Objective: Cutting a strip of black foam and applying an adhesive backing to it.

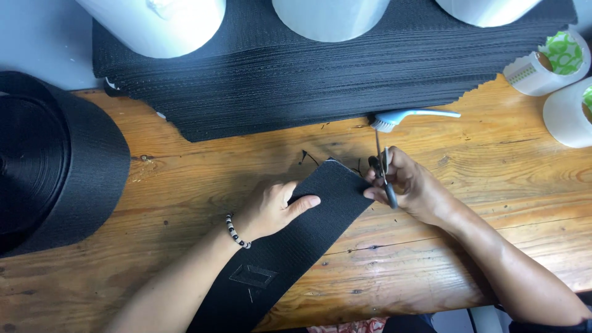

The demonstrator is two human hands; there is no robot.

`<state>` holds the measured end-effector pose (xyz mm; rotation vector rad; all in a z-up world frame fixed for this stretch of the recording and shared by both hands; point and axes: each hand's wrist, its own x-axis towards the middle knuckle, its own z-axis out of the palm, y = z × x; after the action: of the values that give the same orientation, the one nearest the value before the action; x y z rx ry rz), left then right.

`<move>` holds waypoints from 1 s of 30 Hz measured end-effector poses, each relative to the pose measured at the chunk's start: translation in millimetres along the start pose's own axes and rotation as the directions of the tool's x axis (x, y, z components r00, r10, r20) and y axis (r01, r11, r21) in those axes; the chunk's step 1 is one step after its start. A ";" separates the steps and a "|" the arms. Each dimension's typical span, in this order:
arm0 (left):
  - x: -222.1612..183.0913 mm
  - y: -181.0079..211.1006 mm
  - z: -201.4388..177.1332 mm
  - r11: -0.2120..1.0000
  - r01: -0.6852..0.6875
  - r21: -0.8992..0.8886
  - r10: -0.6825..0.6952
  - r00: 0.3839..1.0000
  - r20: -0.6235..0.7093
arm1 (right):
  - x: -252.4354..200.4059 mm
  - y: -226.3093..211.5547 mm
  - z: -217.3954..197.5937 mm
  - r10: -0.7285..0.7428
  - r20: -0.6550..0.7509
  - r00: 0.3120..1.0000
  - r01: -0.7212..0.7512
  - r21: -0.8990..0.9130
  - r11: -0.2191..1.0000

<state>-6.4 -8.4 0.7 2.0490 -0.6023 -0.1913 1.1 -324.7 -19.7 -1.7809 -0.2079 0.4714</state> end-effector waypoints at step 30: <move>-3.2 16.0 -2.4 0.829 -0.059 0.556 0.074 0.997 -0.005 | -17.4 -18.7 32.7 -0.212 -0.240 0.948 0.136 -0.296 0.945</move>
<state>-13.7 -11.6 15.0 2.5830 -0.7790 0.0676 -26.3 -297.5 -4.5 -2.0554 -0.2482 0.0693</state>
